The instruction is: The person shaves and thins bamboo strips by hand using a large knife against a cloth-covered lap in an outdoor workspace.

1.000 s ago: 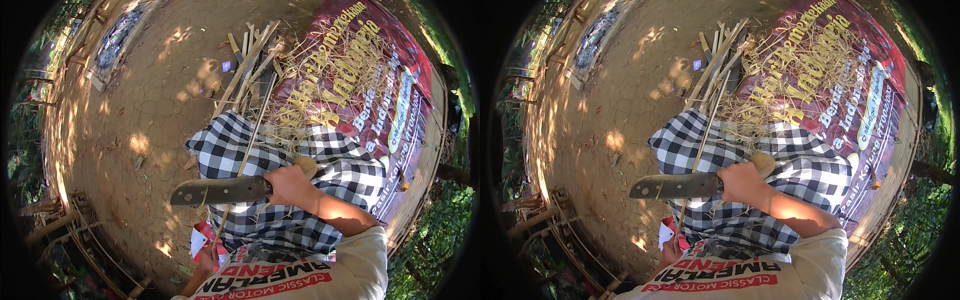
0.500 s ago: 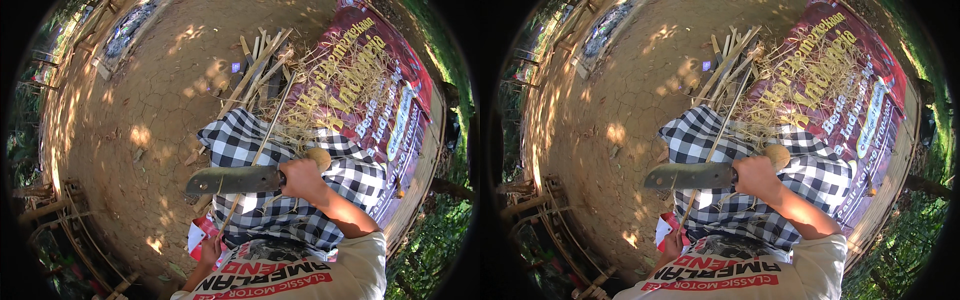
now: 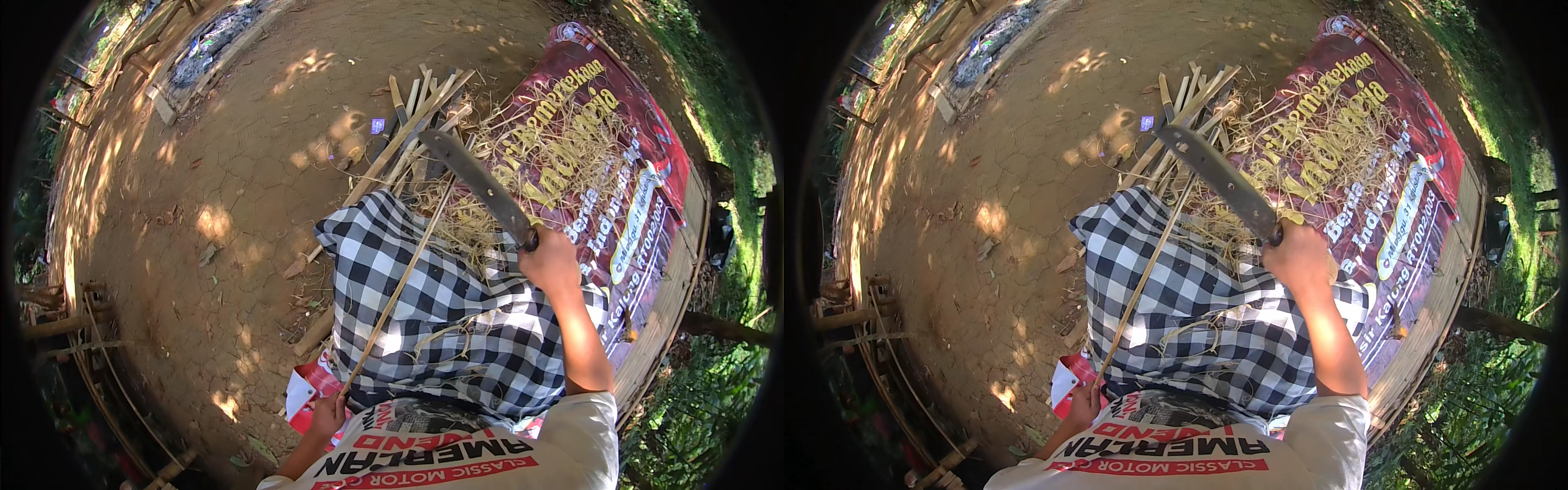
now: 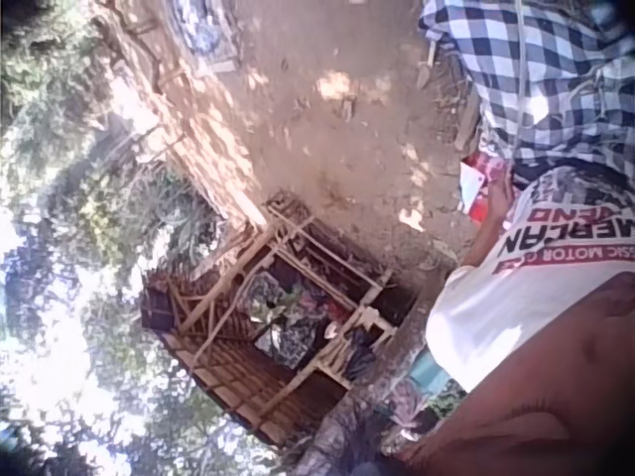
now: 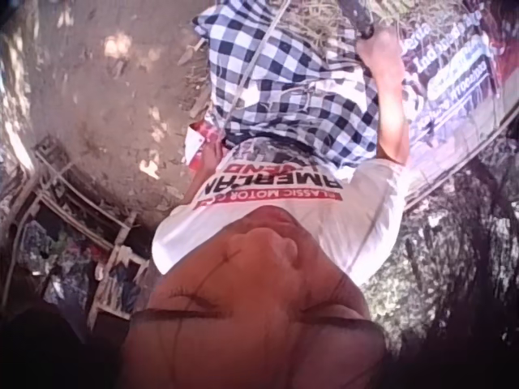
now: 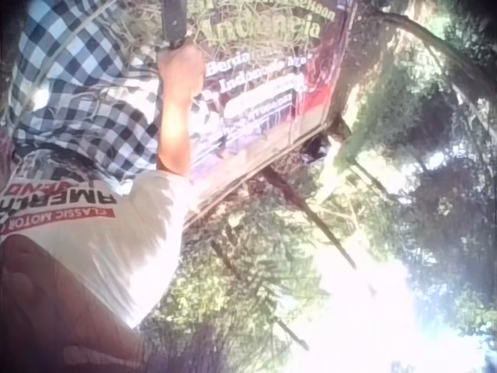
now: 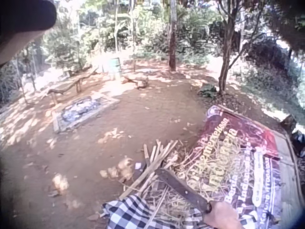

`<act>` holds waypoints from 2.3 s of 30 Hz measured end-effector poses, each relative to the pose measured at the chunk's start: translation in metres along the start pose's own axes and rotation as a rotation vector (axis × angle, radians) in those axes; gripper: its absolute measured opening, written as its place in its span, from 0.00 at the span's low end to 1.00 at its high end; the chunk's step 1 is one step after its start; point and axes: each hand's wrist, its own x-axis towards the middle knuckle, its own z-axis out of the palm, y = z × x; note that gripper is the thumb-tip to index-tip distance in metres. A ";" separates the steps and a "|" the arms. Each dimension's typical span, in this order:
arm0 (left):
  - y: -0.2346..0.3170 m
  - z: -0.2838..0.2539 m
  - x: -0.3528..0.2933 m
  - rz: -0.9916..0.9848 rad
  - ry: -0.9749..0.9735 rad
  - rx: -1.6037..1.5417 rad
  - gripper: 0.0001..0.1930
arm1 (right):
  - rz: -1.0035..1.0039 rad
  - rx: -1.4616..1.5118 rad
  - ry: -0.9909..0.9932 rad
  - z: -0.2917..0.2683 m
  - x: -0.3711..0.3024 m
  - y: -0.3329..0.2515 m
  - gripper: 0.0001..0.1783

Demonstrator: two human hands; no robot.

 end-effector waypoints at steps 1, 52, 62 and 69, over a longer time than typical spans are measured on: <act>0.001 -0.001 0.001 -0.003 -0.013 -0.003 0.13 | -0.049 -0.031 -0.040 0.009 -0.008 -0.004 0.10; -0.028 -0.012 -0.062 -0.118 -0.055 0.039 0.15 | 0.141 -0.042 0.006 0.032 0.060 0.050 0.13; -0.022 -0.020 -0.057 -0.197 -0.063 0.049 0.16 | 0.057 0.064 0.080 0.022 -0.001 0.047 0.13; -0.014 -0.012 -0.060 -0.151 -0.015 0.022 0.16 | -0.518 0.203 -0.187 0.050 -0.038 -0.019 0.10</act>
